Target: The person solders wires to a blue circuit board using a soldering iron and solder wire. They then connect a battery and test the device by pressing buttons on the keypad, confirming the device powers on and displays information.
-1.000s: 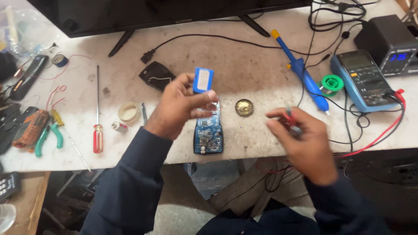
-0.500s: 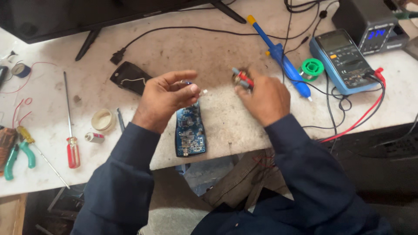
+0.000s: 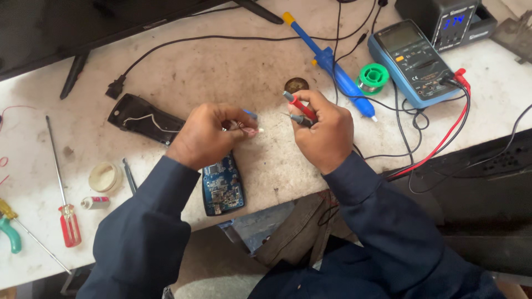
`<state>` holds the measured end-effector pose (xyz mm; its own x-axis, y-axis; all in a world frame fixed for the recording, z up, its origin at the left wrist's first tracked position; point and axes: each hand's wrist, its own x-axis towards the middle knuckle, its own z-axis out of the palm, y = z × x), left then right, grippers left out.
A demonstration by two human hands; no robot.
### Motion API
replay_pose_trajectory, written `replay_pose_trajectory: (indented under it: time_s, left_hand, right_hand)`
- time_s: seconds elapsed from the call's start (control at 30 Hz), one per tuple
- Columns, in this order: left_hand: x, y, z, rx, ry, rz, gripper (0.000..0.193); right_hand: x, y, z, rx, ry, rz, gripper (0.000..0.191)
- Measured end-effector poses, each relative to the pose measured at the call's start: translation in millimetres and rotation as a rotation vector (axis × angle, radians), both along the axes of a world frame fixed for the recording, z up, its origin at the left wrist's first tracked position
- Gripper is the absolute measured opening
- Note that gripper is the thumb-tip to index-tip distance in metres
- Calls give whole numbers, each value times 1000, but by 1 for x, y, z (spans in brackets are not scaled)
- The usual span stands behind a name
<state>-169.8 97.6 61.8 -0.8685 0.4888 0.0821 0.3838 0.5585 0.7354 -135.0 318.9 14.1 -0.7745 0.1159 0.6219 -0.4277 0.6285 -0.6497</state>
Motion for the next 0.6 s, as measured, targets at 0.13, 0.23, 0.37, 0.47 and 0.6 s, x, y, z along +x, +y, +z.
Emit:
replay_pose_trajectory:
  time_s: [0.13,0.23,0.37,0.47,0.6]
  left_hand:
    - [8,1,9,-112,-172,108,20]
    - [12,-4,14,-29,-381,105,19]
    - [21,-7,14,-68,-65,64,17]
    - [33,-3,6,-166,221,-10,16]
    - [45,10,-11,-263,277,-18,22]
  right_hand:
    - [0,1,0,7,8,32,14]
    - [-1,0,-2,25,0,43,13]
    - [-1,-1,-3,18,7,59,13]
    - [-2,-2,-5,13,-8,48,13]
    - [-2,-2,-8,19,-12,61,13]
